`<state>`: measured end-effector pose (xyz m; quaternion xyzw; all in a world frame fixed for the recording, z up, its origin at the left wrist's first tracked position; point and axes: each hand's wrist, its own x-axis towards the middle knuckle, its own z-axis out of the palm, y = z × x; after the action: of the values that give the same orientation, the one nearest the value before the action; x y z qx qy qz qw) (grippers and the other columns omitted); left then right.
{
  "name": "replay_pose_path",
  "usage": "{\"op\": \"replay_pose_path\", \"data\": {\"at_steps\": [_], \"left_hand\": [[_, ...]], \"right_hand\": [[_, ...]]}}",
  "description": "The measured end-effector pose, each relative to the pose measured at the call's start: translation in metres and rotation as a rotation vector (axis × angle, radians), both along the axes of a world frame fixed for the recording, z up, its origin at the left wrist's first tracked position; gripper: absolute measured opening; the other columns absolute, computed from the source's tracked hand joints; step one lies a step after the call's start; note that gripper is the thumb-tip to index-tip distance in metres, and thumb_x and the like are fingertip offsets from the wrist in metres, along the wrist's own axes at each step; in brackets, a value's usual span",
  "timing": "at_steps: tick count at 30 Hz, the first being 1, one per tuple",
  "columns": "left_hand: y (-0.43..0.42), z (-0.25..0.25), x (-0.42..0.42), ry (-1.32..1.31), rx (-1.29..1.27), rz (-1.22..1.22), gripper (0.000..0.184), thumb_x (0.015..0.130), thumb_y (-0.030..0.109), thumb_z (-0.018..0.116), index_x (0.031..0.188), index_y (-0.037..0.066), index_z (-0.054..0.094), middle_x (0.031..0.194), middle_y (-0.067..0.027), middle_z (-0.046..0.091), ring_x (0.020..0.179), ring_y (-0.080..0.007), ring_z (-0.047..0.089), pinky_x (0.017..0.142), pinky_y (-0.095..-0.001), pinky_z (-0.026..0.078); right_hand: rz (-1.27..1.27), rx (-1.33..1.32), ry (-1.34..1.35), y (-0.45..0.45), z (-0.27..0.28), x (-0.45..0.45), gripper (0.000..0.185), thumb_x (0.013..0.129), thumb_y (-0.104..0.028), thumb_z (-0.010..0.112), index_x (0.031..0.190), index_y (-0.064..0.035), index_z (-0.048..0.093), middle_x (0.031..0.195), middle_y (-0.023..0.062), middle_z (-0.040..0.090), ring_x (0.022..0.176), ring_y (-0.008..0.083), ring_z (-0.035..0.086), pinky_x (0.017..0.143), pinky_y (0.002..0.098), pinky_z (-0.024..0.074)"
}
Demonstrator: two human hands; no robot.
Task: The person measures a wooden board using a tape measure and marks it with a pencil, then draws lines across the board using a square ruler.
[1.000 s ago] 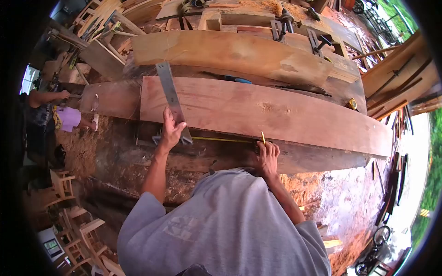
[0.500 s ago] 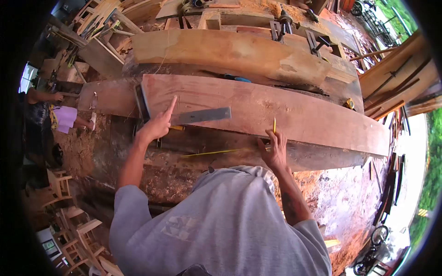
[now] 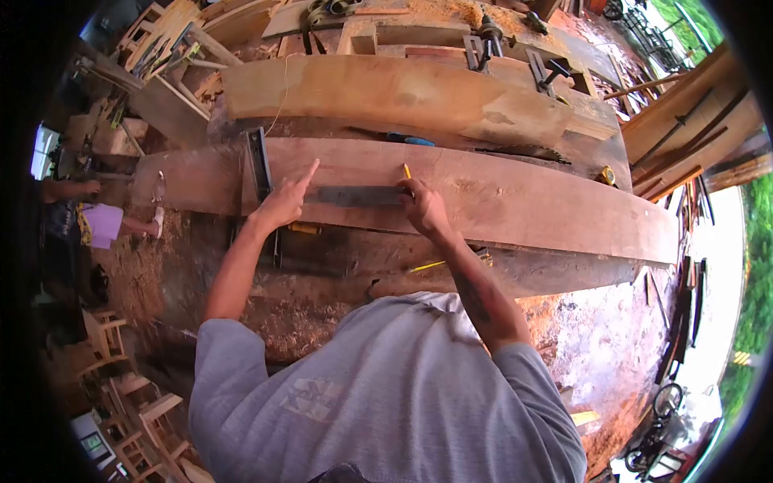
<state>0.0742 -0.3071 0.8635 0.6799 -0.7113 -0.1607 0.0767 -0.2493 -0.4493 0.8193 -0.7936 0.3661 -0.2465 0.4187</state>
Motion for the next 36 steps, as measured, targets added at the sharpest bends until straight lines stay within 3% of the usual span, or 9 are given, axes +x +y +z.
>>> {"op": "replay_pose_path", "data": {"at_steps": [2,6,18,25,29,31,32,33,36], "left_hand": [[0.003,-0.005,0.012,0.185,-0.210,0.077,0.100,0.068,-0.015,0.063,0.160,0.002,0.026,0.098,-0.0186,0.065,0.094,-0.0411,0.062,0.090,-0.0432,0.053],[0.007,-0.034,0.025,0.552,-0.243,0.223,0.095,0.068,-0.015,0.061,0.157,0.004,0.035,0.095,-0.0131,0.059,0.088,-0.0304,0.060,0.087,-0.0339,0.052],[-0.002,-0.026,0.028,0.449,-0.119,0.190,0.090,0.066,-0.006,0.070,0.150,0.009,0.045,0.104,-0.0103,0.056,0.105,-0.0308,0.056,0.100,-0.0410,0.044],[-0.008,-0.046,0.032,0.362,-0.190,0.095,0.087,0.065,-0.004,0.070,0.147,0.010,0.046,0.106,-0.0101,0.055,0.108,-0.0316,0.054,0.102,-0.0444,0.041],[-0.004,-0.046,0.028,0.340,-0.139,0.110,0.091,0.065,-0.007,0.066,0.151,0.010,0.041,0.110,-0.0109,0.055,0.112,-0.0312,0.055,0.105,-0.0431,0.040],[-0.008,-0.041,0.024,0.334,-0.095,0.198,0.089,0.066,-0.007,0.065,0.151,0.010,0.041,0.112,-0.0114,0.056,0.112,-0.0318,0.055,0.106,-0.0431,0.040],[-0.011,-0.044,0.025,0.332,-0.099,0.187,0.089,0.066,-0.007,0.065,0.151,0.010,0.041,0.112,-0.0114,0.056,0.112,-0.0318,0.055,0.106,-0.0431,0.040],[-0.010,-0.049,0.026,0.319,-0.126,0.173,0.089,0.067,-0.006,0.065,0.151,0.010,0.042,0.113,-0.0121,0.056,0.113,-0.0323,0.055,0.106,-0.0435,0.039],[-0.009,-0.049,0.025,0.307,-0.147,0.166,0.087,0.068,-0.006,0.065,0.151,0.009,0.042,0.116,-0.0136,0.056,0.115,-0.0334,0.054,0.107,-0.0444,0.039]], "right_hand": [[-0.008,0.009,0.027,-0.003,0.000,0.000,0.027,0.088,-0.010,0.071,0.114,-0.0043,0.070,0.107,0.0188,0.072,0.097,0.0367,0.072,0.084,0.0440,0.0559],[0.053,0.007,0.060,-0.009,-0.001,0.001,0.025,0.088,-0.010,0.071,0.113,-0.0043,0.070,0.106,0.0180,0.073,0.098,0.0359,0.072,0.085,0.0435,0.0563],[0.109,-0.109,0.133,-0.005,0.003,0.006,0.022,0.090,-0.012,0.070,0.111,-0.0064,0.068,0.108,0.0167,0.070,0.098,0.0359,0.071,0.083,0.0435,0.0571],[0.098,-0.026,0.160,0.001,0.009,0.007,0.034,0.092,-0.009,0.071,0.124,-0.0037,0.064,0.109,0.0179,0.067,0.095,0.0311,0.069,0.080,0.0395,0.0573],[-0.085,0.005,-0.201,0.019,0.018,0.018,0.039,0.094,-0.003,0.070,0.130,0.0036,0.058,0.115,0.0152,0.064,0.104,0.0202,0.064,0.078,0.0329,0.0563],[0.047,0.360,-0.548,0.028,-0.007,0.016,0.028,0.096,-0.006,0.071,0.120,0.0042,0.062,0.103,0.0139,0.068,0.093,0.0157,0.066,0.073,0.0307,0.0563],[-0.028,0.346,-0.196,0.048,0.045,0.030,0.020,0.099,-0.015,0.070,0.106,0.0031,0.067,0.082,0.0074,0.067,0.075,0.0120,0.064,0.066,0.0289,0.0547],[0.093,0.156,-0.205,0.052,0.035,0.033,0.027,0.102,-0.026,0.067,0.096,0.0011,0.068,0.068,0.0021,0.064,0.062,0.0105,0.060,0.060,0.0272,0.0518],[0.217,0.371,-0.156,0.061,0.032,0.053,0.032,0.102,-0.030,0.068,0.099,0.0018,0.068,0.070,0.0022,0.065,0.064,0.0097,0.062,0.060,0.0258,0.0504]]}}
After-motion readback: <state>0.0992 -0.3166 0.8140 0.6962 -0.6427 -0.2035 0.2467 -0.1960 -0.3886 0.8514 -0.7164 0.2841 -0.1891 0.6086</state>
